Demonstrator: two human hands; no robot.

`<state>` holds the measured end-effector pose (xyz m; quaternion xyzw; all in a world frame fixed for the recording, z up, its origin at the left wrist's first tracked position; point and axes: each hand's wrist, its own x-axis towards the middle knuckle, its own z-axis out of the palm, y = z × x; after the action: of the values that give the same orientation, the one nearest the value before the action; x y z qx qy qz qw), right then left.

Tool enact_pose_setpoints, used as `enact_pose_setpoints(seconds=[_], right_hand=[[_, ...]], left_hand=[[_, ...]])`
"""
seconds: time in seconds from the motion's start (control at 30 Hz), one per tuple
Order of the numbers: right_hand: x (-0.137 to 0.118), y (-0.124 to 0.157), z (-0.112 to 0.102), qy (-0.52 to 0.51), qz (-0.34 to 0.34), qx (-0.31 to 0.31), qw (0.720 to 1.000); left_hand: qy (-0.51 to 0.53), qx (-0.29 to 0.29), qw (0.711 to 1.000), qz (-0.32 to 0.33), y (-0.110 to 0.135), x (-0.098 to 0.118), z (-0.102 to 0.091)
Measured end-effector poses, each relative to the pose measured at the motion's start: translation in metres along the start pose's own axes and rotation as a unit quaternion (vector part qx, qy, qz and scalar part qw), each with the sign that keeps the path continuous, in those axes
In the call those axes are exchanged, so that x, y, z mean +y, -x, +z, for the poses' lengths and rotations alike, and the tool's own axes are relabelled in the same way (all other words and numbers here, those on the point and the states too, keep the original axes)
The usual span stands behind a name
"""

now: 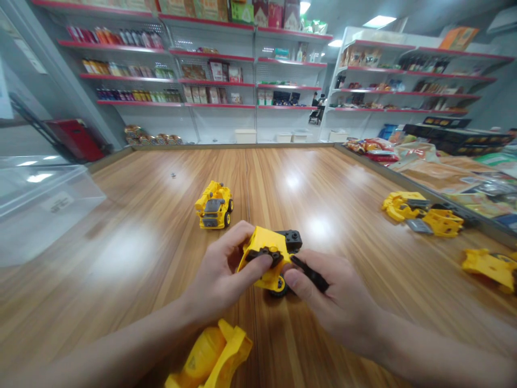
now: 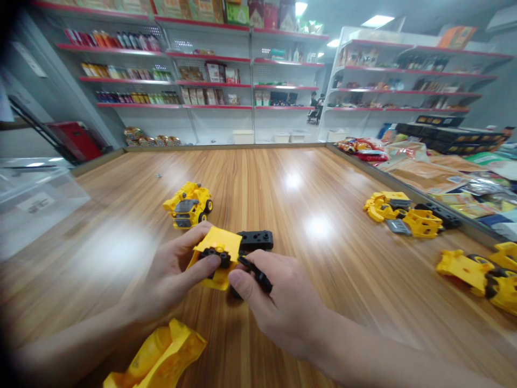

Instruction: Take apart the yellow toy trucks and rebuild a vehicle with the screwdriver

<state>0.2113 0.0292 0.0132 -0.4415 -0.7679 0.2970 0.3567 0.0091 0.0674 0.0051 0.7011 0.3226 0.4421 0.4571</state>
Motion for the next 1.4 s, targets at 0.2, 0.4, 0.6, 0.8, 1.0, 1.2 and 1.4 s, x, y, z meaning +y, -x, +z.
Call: enact_pose_setpoints(seconds=[0.2, 0.4, 0.6, 0.8, 1.0, 1.2, 1.4], right_hand=[[-0.002, 0.000, 0.006, -0.050, 0.094, -0.059, 0.993], [-0.005, -0.004, -0.001, -0.305, 0.180, -0.042, 0.934], [-0.004, -0.007, -0.014, -0.419, 0.338, -0.143, 0.830], [-0.007, -0.006, -0.013, -0.429, 0.334, -0.112, 0.832], [-0.004, -0.002, -0.007, -0.405, 0.263, -0.090, 0.871], [-0.001, -0.001, -0.002, -0.373, 0.216, -0.111, 0.895], [-0.001, -0.001, -0.002, -0.299, 0.216, -0.080, 0.926]], left_hand=[[0.074, -0.001, 0.997, -0.039, 0.003, -0.003, 0.007], [0.051, -0.069, 0.995, 0.048, 0.005, -0.010, -0.007], [-0.039, -0.097, 0.983, 0.151, 0.009, -0.013, -0.007], [-0.077, 0.013, 0.992, 0.103, 0.006, -0.032, -0.007], [-0.154, 0.093, 0.981, 0.070, 0.001, -0.035, -0.005], [-0.215, 0.107, 0.968, 0.080, 0.003, -0.034, -0.002], [-0.225, 0.105, 0.964, 0.098, 0.004, -0.032, 0.000]])
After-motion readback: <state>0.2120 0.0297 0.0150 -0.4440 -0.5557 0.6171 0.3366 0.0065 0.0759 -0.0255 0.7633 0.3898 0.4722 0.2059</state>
